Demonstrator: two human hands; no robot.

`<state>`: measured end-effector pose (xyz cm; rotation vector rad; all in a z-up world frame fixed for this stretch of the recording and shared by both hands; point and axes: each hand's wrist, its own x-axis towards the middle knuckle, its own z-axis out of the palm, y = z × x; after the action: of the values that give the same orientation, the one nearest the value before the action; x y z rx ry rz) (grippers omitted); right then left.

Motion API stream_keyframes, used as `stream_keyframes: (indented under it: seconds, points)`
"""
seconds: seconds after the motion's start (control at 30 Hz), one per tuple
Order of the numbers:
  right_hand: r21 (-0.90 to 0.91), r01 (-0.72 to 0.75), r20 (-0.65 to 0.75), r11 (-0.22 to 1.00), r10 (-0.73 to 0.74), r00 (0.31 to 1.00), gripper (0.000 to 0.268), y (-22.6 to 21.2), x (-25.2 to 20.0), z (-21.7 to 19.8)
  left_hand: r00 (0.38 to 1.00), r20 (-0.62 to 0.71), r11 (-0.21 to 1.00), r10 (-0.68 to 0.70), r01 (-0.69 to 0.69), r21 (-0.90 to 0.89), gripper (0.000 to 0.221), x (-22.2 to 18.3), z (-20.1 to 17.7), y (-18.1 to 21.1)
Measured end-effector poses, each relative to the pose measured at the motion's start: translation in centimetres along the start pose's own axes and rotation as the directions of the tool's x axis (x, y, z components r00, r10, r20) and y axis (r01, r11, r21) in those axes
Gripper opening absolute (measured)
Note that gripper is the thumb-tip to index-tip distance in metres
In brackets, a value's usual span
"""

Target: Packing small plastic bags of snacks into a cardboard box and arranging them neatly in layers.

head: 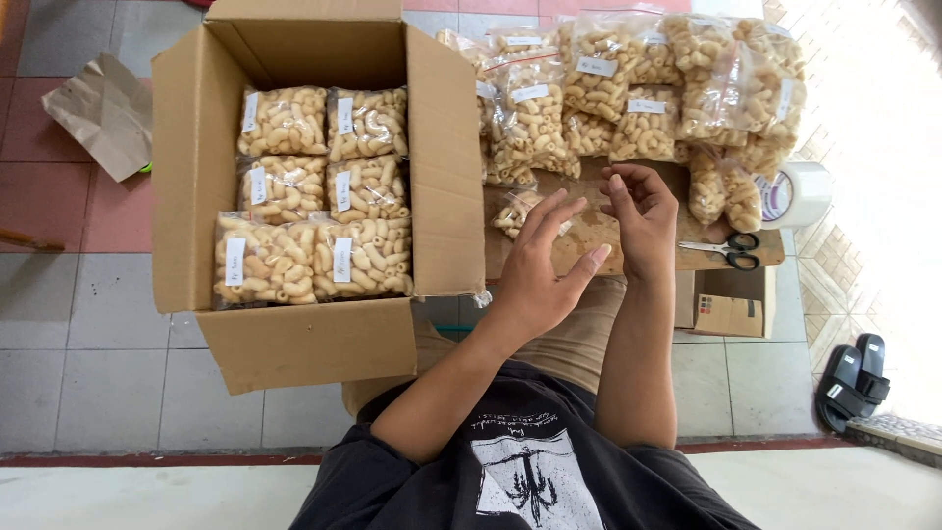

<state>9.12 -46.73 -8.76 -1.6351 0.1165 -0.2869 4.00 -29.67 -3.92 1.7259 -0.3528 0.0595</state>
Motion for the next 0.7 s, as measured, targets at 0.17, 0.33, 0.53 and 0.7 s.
stream_keyframes:
  seconds: [0.17,0.33,0.53,0.7]
  points:
    - [0.015,-0.094,-0.194,0.996,0.095,0.976,0.044,6.3,2.7,-1.7,0.991,-0.03,0.991,-0.128,0.127,-0.029,0.061,0.1,1.1,-2.1]
    - [0.066,-0.215,-0.435,0.974,0.222,0.873,0.072,12.7,7.4,-2.6,0.978,-0.048,0.979,-0.202,0.203,0.032,0.052,-1.1,2.8,-7.6]
    - [0.037,-0.28,-0.537,0.959,0.255,0.804,0.076,12.7,9.3,-2.5,0.957,0.065,0.959,-0.282,0.28,0.03,0.047,-2.3,3.8,-9.5]
    - [0.11,-0.27,-0.465,0.957,0.289,0.837,0.036,12.2,6.3,-2.3,0.944,0.092,0.948,-0.318,0.313,0.058,0.056,-1.9,3.7,-10.5]
